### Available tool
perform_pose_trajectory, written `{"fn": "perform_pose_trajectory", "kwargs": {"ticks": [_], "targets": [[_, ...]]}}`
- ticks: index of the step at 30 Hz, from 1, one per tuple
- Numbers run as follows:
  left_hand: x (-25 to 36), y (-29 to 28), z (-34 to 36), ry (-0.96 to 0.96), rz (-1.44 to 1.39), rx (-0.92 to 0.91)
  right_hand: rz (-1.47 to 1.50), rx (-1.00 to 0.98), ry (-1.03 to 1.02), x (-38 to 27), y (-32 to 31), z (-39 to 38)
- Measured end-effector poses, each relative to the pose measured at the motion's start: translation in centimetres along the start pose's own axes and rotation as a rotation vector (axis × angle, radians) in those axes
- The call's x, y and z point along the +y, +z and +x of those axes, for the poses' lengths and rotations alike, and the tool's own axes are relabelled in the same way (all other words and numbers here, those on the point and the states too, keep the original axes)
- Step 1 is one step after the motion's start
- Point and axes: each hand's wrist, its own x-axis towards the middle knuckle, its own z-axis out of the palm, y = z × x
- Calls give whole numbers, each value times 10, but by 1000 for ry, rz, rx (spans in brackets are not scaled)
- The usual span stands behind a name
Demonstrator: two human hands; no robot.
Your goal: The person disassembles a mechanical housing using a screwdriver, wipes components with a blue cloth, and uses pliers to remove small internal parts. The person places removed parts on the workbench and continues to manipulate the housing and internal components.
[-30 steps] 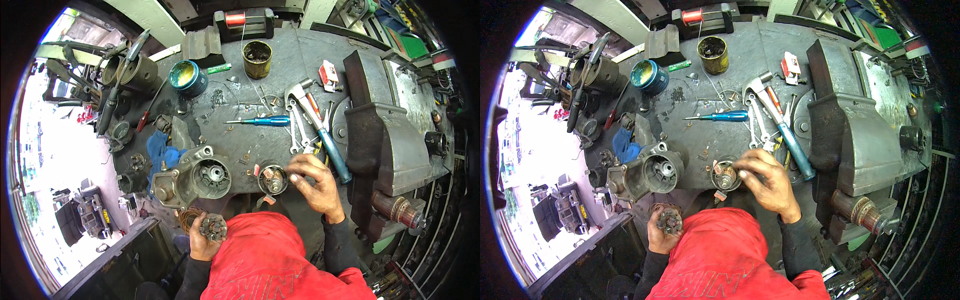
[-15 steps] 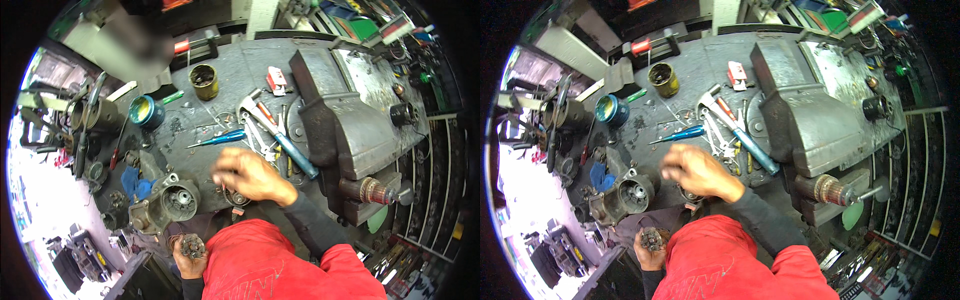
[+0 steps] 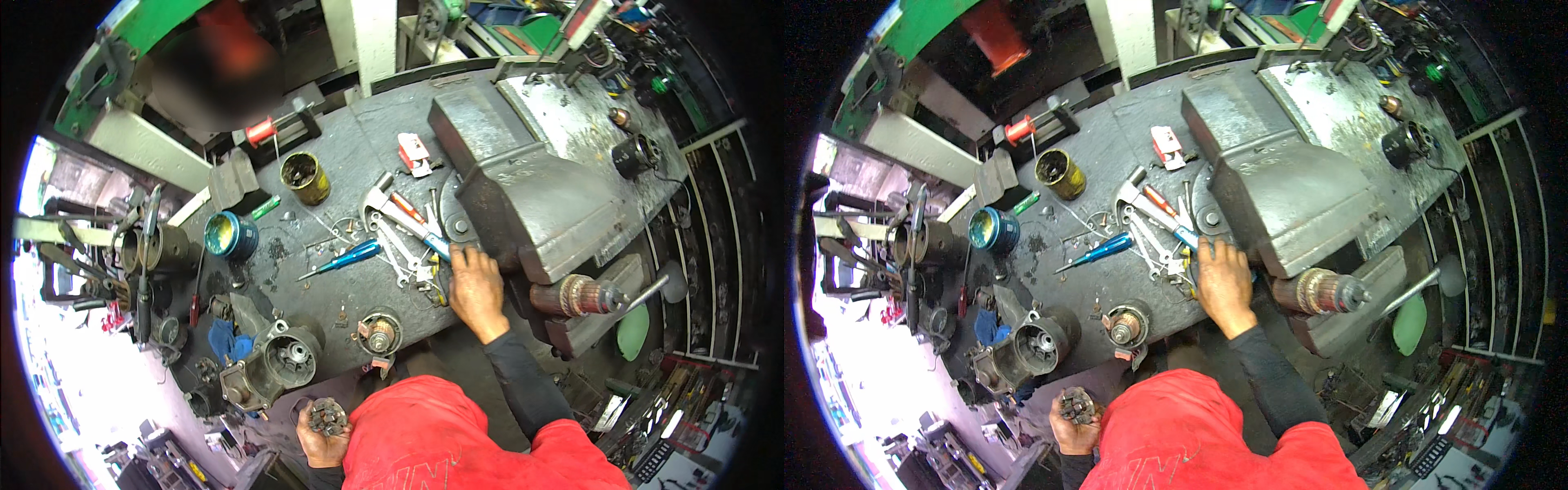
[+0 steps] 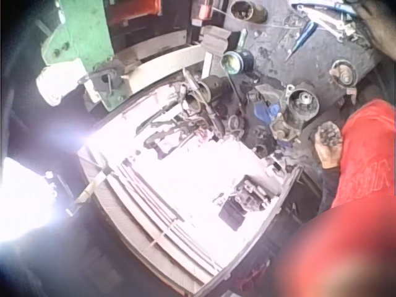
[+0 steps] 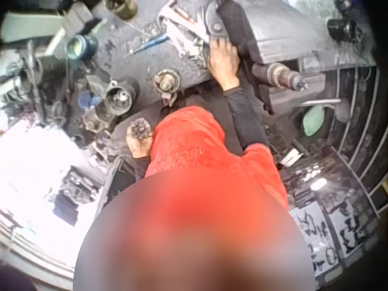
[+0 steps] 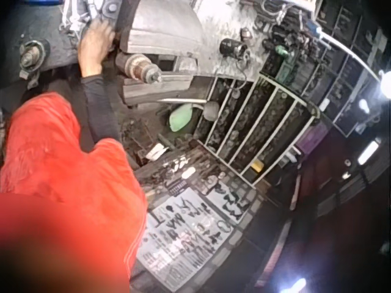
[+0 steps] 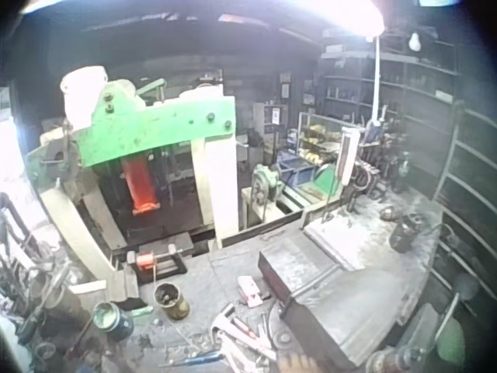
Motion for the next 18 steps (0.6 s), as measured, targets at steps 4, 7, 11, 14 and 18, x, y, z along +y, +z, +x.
{"fn": "perform_pose_trajectory", "kwargs": {"ticks": [4, 7, 11, 14, 18], "targets": [[2, 6, 8, 9, 70, -44, 53, -34, 30, -9, 8, 4], [2, 11, 8, 42, 87, -52, 239, -38, 38, -16, 13, -6], [0, 25, 4, 63, 131, -132, 459, -18, 37, -17, 24, -19], [-2, 45, -1, 68, 164, -209, 404, 58, 121, -9, 27, -23], [-6, 75, -16, -23, 160, -237, 131, -8, 258, -5, 21, -19]]}}
